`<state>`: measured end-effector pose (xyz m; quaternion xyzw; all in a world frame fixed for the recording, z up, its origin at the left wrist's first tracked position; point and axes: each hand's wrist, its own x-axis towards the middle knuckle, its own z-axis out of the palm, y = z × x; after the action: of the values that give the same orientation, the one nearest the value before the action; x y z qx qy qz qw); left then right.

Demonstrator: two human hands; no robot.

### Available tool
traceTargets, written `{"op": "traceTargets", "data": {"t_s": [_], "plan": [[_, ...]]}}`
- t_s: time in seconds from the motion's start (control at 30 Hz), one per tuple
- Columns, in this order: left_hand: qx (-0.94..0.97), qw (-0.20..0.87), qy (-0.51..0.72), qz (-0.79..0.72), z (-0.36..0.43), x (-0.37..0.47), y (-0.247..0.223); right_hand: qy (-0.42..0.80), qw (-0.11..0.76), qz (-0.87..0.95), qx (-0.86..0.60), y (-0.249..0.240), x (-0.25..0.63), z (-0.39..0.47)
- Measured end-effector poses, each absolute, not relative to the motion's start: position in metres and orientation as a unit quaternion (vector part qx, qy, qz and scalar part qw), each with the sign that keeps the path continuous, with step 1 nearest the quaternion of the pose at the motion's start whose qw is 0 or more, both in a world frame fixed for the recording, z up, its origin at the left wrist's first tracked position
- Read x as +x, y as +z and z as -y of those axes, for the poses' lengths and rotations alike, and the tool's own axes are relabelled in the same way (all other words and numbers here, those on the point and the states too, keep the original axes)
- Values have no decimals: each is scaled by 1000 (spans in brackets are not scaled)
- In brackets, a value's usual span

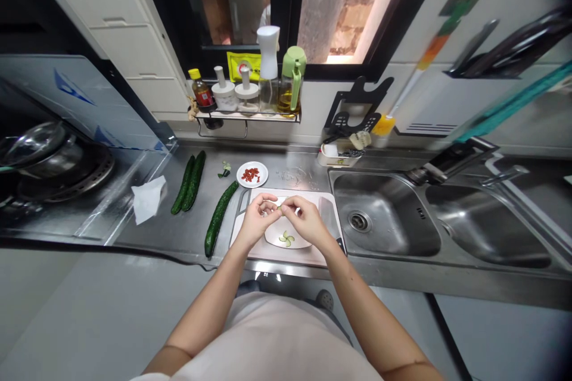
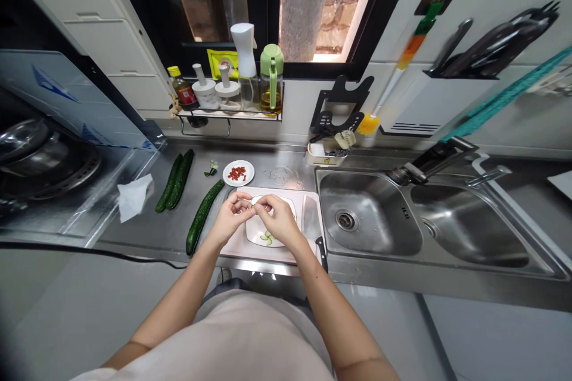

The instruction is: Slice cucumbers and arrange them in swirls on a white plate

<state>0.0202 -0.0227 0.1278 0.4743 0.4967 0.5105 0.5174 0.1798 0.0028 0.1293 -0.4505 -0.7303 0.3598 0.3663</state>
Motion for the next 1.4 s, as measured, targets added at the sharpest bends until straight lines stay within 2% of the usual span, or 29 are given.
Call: {"op": "traceTargets", "data": {"t_s": [0.13, 0.3, 0.53, 0.67, 0.97, 1.4], "plan": [[468, 524, 513, -494, 23, 20, 127, 356, 373, 732, -444, 130, 180, -2], [421, 541, 532, -497, 26, 19, 130, 320, 423, 743, -409, 138, 181, 1], [273, 751, 426, -424, 34, 22, 136, 264, 474, 766, -344, 147, 183, 6], [216, 800, 418, -372, 35, 27, 139, 246, 476, 781, -322, 150, 184, 7], [262, 726, 495, -399, 36, 26, 152, 197, 449, 809, -325, 153, 188, 12], [328, 641, 538, -438, 33, 17, 155, 137, 407, 840, -333, 155, 190, 12]]}}
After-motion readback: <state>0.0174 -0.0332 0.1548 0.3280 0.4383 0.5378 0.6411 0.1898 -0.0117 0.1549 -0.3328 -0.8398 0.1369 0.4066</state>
